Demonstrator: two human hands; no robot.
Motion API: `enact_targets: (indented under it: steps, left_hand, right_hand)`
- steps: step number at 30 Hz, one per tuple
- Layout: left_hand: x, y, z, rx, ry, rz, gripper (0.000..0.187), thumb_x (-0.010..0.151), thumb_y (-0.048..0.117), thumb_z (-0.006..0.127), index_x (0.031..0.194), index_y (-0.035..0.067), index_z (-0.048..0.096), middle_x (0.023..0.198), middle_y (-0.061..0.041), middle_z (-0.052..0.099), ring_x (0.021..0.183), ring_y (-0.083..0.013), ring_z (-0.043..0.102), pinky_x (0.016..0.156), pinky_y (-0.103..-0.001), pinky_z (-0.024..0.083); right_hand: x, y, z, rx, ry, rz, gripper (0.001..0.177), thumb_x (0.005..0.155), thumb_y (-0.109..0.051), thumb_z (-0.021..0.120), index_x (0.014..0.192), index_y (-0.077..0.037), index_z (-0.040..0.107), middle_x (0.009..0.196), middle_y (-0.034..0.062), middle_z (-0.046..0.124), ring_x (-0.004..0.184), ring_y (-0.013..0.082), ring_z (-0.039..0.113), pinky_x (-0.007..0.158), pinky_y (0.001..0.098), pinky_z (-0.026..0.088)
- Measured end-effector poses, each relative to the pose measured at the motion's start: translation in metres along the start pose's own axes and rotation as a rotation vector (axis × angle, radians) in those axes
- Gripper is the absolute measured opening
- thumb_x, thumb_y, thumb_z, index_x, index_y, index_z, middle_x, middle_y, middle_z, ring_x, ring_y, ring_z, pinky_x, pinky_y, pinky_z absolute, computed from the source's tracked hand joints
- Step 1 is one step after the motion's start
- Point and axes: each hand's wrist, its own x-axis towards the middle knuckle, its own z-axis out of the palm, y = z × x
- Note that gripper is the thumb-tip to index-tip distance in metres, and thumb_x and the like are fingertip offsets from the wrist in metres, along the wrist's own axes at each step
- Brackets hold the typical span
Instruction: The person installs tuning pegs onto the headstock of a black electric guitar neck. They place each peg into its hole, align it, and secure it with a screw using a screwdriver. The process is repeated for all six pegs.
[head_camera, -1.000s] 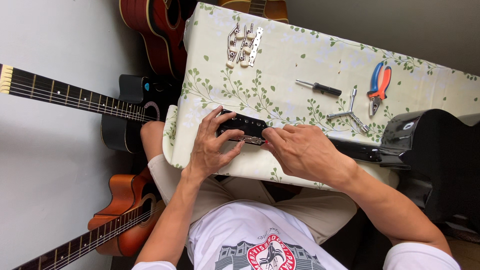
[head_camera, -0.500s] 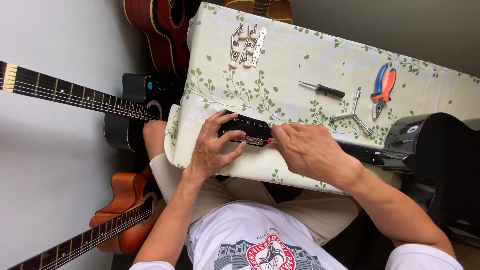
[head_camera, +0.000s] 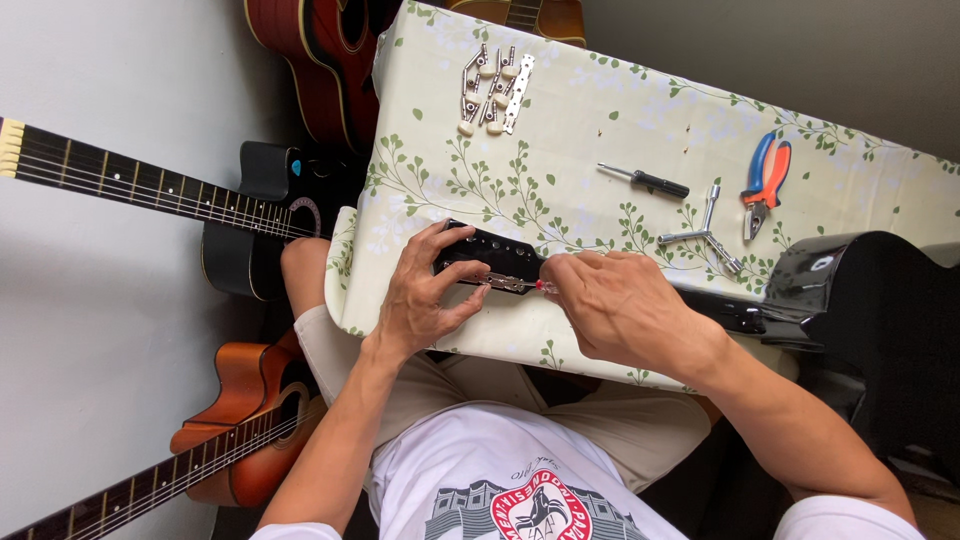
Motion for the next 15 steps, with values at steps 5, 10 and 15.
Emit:
enact_targets:
  steps: [5, 10, 15]
  left_hand:
    - [0.0015, 0.0022, -0.0014, -0.005, 0.007, 0.006, 0.018, 0.078, 0.026, 0.076, 0.096, 0.027, 0.070, 0.125, 0.001, 0.057, 0.121, -0.0316, 0.052, 0.103, -0.045, 0.042]
    - [0.0001, 0.0010, -0.0013, 0.001, 0.010, 0.005, 0.019, 0.078, 0.026, 0.076, 0.096, 0.027, 0.070, 0.125, 0.000, 0.057, 0.121, -0.0315, 0.053, 0.102, -0.045, 0.042]
    - [0.0011, 0.0028, -0.0013, -0.005, 0.008, -0.004, 0.018, 0.078, 0.026, 0.076, 0.096, 0.027, 0.071, 0.125, 0.001, 0.057, 0.121, -0.0313, 0.053, 0.102, -0.044, 0.042]
  right_hand:
    - [0.0062, -0.0022, -0.0081, -0.063, 0.044, 0.036, 0.017, 0.094, -0.031, 0.048, 0.088, -0.015, 0.050, 0.056, 0.0001, 0.052, 0.058, 0.0182, 0.062, 0.055, 0.0293, 0.050]
    - [0.0062, -0.0033, -0.0066, -0.029, 0.048, -0.017, 0.015, 0.093, -0.025, 0.048, 0.084, -0.014, 0.048, 0.057, 0.0003, 0.050, 0.059, 0.0194, 0.062, 0.054, 0.0291, 0.049]
    - [0.0083, -0.0039, -0.0086, -0.009, 0.028, 0.022, 0.014, 0.093, -0.026, 0.048, 0.093, -0.012, 0.051, 0.058, 0.0009, 0.054, 0.059, 0.0199, 0.064, 0.055, 0.0313, 0.050]
